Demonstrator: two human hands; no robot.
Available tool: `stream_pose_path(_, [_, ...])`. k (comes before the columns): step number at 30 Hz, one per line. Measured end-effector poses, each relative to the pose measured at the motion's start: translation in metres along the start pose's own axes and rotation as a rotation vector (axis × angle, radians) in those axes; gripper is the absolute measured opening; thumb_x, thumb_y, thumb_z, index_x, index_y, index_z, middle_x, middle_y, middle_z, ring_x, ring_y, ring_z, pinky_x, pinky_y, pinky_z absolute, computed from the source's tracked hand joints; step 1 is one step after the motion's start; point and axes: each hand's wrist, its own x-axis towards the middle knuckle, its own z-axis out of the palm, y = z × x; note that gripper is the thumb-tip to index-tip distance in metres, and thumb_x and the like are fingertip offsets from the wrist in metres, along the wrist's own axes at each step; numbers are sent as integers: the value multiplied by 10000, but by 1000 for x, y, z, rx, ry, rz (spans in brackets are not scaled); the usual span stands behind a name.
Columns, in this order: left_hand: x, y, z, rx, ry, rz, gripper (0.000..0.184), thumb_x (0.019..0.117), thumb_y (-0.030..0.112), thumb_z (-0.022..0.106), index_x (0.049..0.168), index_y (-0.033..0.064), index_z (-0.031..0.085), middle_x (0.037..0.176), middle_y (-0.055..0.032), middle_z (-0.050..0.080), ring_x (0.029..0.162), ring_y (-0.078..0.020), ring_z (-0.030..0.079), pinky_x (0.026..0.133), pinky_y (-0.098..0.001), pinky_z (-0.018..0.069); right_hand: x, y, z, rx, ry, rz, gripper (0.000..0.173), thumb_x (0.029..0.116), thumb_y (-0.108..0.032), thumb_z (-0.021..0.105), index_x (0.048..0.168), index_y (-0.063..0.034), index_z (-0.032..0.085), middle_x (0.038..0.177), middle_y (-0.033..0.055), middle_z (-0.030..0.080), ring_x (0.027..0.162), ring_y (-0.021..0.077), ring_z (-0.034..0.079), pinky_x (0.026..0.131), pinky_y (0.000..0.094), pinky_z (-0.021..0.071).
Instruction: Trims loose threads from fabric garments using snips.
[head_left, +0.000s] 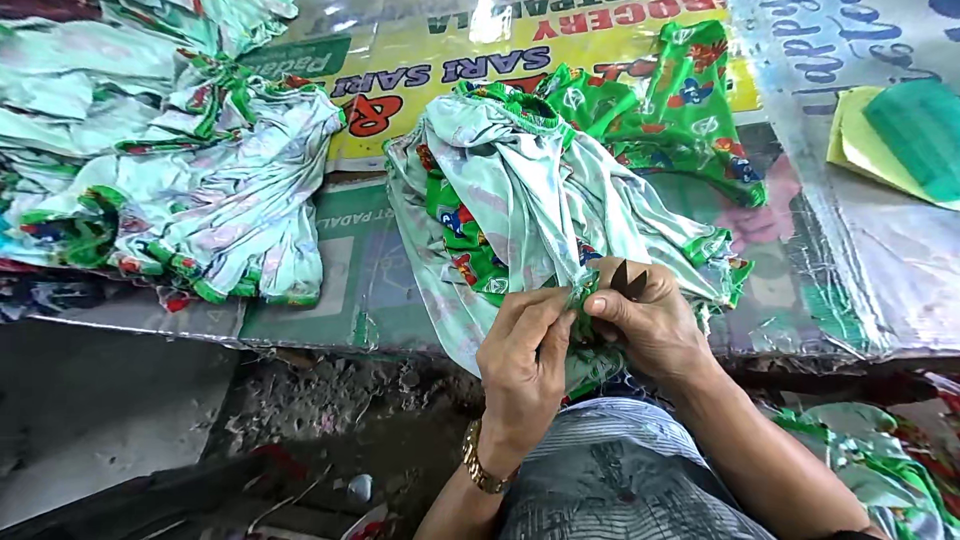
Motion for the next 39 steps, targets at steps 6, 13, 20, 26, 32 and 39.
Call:
stream_pose_path(6, [-5, 0, -20, 79, 58, -11, 177, 1054, 145, 542, 1107, 40, 675, 1013, -2, 684, 878, -14, 644, 765, -186, 557, -10, -13, -1, -373, -59, -113, 83, 928, -92, 693, 882, -109, 626, 836, -36, 621, 652, -4, 552, 546, 132, 473])
stream_pose_path(13, [-32, -24, -62, 487, -228, 152, 156, 1013, 117, 612, 1109, 86, 731, 1051, -79, 715, 1024, -182, 659, 937, -329, 518, -38, -14, -22, -1137, -278, -264, 115, 863, -78, 677, 974, -98, 655, 878, 21, 650, 657, 90, 616, 520, 260, 505])
stream_pose_path(20, [-25, 13, -49, 370, 35, 112, 167, 1052, 262, 552, 1100, 138, 653, 1129, 30, 631, 1112, -44, 595, 932, -197, 507, -37, -37, -12, -808, -115, -314, 301, 1106, -329, 456, 1009, -112, 639, 925, -35, 612, 827, -3, 604, 701, 156, 524])
stream_pose_path(26, [-14, 7, -24, 606, -274, -71, 231, 971, 304, 670, 1003, 75, 685, 867, -58, 642, 739, -188, 623, 632, -361, 495, -17, -10, 7, -385, -93, -98, 245, 1098, -231, 460, 1006, -83, 632, 833, -35, 633, 622, 15, 582, 526, 165, 523])
stream_pose_path(32, [-30, -1, -38, 399, -213, -155, 115, 990, 161, 625, 965, 77, 699, 866, 8, 637, 796, -51, 609, 718, -210, 516, -17, 1, -1, -543, -165, 15, 101, 1005, -94, 580, 1030, -82, 678, 816, -36, 626, 623, 13, 567, 531, 147, 491])
stream_pose_path(39, [-33, 1, -27, 335, -76, -22, 117, 992, 203, 640, 944, 121, 708, 1045, -20, 649, 1043, -108, 601, 892, -263, 495, -16, 12, 8, -775, -248, -196, 84, 909, -42, 695, 989, -38, 722, 927, 21, 620, 810, 32, 609, 686, 152, 534])
